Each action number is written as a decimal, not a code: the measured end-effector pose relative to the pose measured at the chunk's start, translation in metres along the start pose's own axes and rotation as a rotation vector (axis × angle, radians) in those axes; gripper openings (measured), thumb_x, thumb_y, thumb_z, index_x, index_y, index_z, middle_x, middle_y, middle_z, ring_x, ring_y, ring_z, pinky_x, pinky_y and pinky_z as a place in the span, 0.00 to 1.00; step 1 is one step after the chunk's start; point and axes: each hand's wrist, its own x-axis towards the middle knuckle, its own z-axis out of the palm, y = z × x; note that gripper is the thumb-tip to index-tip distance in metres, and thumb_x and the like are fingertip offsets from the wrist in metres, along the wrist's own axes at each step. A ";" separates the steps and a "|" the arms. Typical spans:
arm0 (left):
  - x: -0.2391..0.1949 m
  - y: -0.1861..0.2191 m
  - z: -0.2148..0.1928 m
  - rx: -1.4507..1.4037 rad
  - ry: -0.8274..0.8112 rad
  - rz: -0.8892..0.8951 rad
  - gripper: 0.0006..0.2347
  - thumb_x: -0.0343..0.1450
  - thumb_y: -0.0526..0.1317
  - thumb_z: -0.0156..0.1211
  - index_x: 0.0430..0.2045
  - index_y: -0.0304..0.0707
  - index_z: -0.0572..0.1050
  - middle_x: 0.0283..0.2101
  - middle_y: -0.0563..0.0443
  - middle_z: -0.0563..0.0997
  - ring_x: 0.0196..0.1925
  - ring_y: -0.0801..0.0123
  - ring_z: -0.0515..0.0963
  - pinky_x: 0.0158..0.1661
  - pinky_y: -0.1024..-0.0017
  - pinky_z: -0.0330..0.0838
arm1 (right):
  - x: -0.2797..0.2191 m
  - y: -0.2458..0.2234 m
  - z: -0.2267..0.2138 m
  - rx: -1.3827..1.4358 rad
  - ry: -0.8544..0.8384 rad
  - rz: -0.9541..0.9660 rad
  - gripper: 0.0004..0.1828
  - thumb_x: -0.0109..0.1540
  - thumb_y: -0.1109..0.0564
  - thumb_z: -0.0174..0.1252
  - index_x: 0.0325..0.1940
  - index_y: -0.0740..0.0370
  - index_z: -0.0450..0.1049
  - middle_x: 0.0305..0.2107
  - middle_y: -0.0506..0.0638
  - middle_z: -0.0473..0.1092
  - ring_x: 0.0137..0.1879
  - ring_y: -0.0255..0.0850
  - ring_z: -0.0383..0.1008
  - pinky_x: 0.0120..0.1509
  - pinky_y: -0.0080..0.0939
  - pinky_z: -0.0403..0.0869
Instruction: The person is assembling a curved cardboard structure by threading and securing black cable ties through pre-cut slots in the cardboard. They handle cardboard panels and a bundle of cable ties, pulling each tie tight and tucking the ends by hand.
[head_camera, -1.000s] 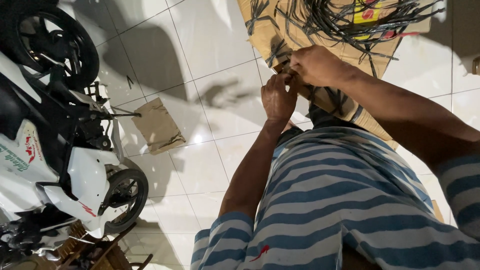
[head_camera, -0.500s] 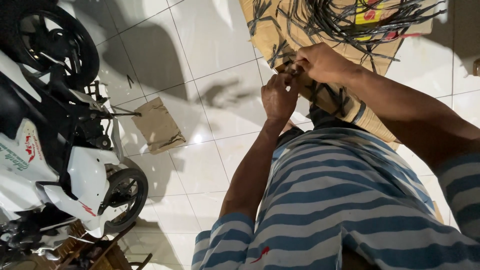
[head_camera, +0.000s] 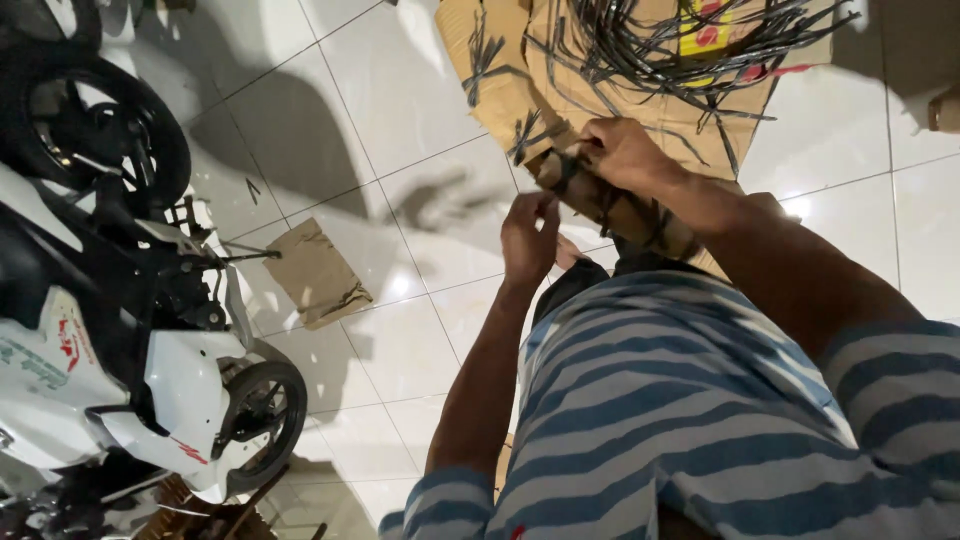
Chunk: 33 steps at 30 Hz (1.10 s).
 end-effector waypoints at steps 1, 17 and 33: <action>-0.008 -0.001 -0.002 -0.088 0.006 -0.065 0.05 0.69 0.35 0.65 0.37 0.43 0.77 0.33 0.52 0.80 0.35 0.60 0.85 0.37 0.68 0.77 | 0.000 0.014 0.000 0.150 0.056 0.049 0.03 0.64 0.62 0.57 0.35 0.62 0.74 0.26 0.56 0.73 0.36 0.47 0.75 0.41 0.42 0.71; -0.176 -0.080 -0.001 0.062 -0.322 -1.096 0.11 0.69 0.46 0.61 0.39 0.41 0.81 0.37 0.49 0.86 0.38 0.60 0.84 0.42 0.65 0.78 | 0.039 0.169 -0.072 -0.880 0.103 0.145 0.32 0.63 0.54 0.63 0.72 0.56 0.69 0.57 0.57 0.70 0.58 0.57 0.65 0.57 0.54 0.67; -0.105 -0.085 -0.018 -0.153 -0.381 -1.128 0.09 0.72 0.39 0.59 0.42 0.37 0.79 0.38 0.49 0.85 0.35 0.69 0.84 0.38 0.72 0.78 | 0.119 0.219 -0.051 -1.060 -0.034 0.380 0.25 0.75 0.50 0.37 0.28 0.57 0.70 0.23 0.53 0.70 0.30 0.45 0.66 0.44 0.47 0.66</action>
